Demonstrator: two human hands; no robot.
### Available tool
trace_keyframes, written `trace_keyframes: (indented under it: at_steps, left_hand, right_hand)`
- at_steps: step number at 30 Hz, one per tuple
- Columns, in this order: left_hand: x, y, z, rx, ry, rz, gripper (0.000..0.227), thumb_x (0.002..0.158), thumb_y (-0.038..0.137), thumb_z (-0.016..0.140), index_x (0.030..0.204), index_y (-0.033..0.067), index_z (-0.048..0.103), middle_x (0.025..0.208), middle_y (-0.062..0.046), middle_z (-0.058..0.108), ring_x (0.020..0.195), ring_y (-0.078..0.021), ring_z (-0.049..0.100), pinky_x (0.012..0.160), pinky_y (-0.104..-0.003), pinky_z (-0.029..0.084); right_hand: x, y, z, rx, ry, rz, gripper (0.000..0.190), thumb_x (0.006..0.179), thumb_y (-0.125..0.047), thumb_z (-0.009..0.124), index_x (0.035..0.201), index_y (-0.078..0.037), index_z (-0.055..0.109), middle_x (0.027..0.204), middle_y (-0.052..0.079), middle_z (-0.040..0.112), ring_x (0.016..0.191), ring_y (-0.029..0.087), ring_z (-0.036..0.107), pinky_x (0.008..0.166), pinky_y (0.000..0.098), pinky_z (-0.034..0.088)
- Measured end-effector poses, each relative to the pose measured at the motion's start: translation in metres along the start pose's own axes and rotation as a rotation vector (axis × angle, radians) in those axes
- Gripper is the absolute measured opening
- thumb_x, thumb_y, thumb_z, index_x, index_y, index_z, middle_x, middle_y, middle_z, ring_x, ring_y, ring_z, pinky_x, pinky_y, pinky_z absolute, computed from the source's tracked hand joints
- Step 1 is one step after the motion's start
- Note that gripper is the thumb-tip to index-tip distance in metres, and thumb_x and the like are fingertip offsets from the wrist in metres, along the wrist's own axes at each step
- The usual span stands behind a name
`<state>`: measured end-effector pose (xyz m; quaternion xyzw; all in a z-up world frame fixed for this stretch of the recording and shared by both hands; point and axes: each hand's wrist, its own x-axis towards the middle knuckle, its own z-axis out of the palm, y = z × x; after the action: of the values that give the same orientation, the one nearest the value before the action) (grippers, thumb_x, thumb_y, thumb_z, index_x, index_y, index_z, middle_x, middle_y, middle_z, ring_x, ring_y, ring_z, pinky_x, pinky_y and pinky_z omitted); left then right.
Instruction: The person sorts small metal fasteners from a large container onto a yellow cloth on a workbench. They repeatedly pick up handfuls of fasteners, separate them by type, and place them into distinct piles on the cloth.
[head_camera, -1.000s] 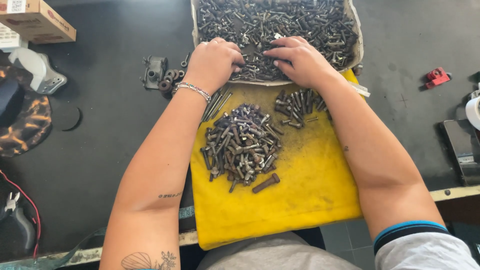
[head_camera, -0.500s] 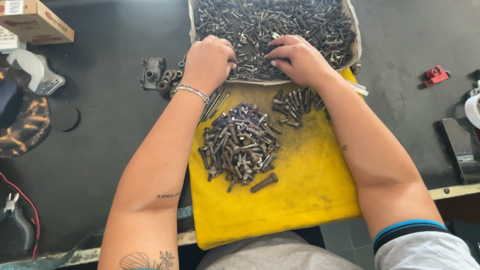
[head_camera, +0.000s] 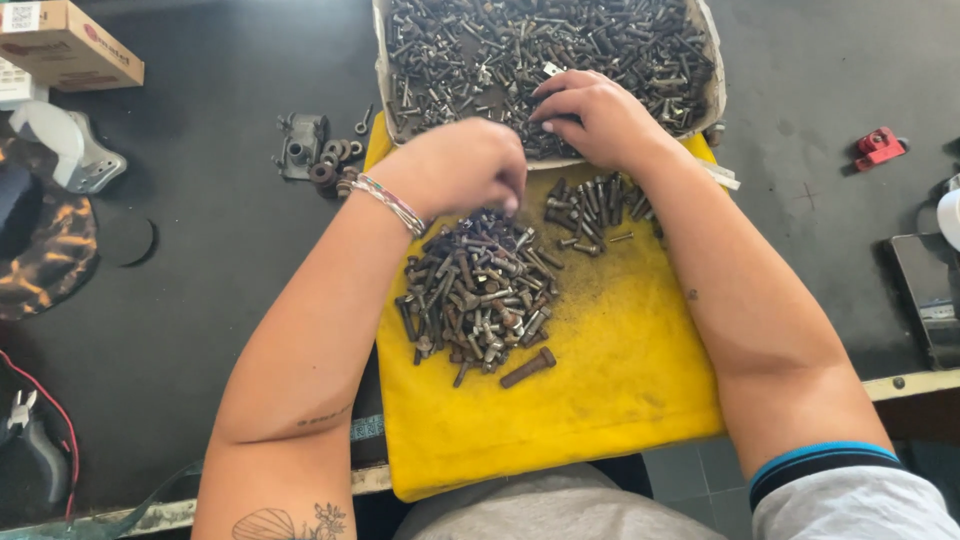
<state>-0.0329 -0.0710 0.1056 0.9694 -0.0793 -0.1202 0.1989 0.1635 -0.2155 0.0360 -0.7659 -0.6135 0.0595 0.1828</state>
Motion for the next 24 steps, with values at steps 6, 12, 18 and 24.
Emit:
trace_keyframes:
  at_steps: [6,12,18,24]
  left_hand:
    - [0.0,0.0,0.011,0.043,-0.151,-0.158,0.019,0.089,0.019,0.076,0.105,0.0289,0.082,0.112,0.004,0.072,0.101,-0.0221,0.069,0.082,-0.043,0.056]
    - [-0.006,0.009,0.003,-0.037,-0.208,-0.185,0.023,0.094,0.027,0.071,0.116,0.0274,0.077,0.119,0.004,0.07,0.107,-0.018,0.068,0.088,-0.04,0.055]
    - [0.0,-0.006,0.008,-0.047,-0.165,-0.125,0.028,0.094,0.033,0.07,0.12,0.0247,0.074,0.121,0.001,0.068,0.109,-0.0208,0.065,0.089,-0.042,0.053]
    - [0.005,-0.029,0.012,0.146,0.115,-0.225,0.021,0.099,0.034,0.067,0.116,0.0229,0.072,0.111,-0.005,0.073,0.099,-0.0294,0.069,0.075,-0.051,0.057]
  right_hand:
    - [-0.001,-0.002,-0.002,0.007,-0.011,0.019,0.014,0.099,-0.009,0.067,0.11,-0.009,0.075,0.134,0.011,0.063,0.126,0.034,0.055,0.107,0.0531,0.041]
    - [-0.001,-0.004,-0.007,0.093,-0.012,0.006,0.01,0.098,-0.009,0.067,0.105,-0.01,0.074,0.129,0.011,0.067,0.125,0.031,0.058,0.11,0.0528,0.04]
    - [-0.001,0.004,-0.002,0.045,-0.002,-0.027,0.018,0.099,-0.01,0.067,0.112,-0.012,0.079,0.132,0.011,0.066,0.125,0.034,0.056,0.108,0.0537,0.04]
    - [-0.002,-0.002,-0.005,0.049,-0.02,0.012,0.019,0.104,-0.02,0.064,0.109,-0.006,0.075,0.133,0.013,0.064,0.124,0.034,0.056,0.106,0.0542,0.041]
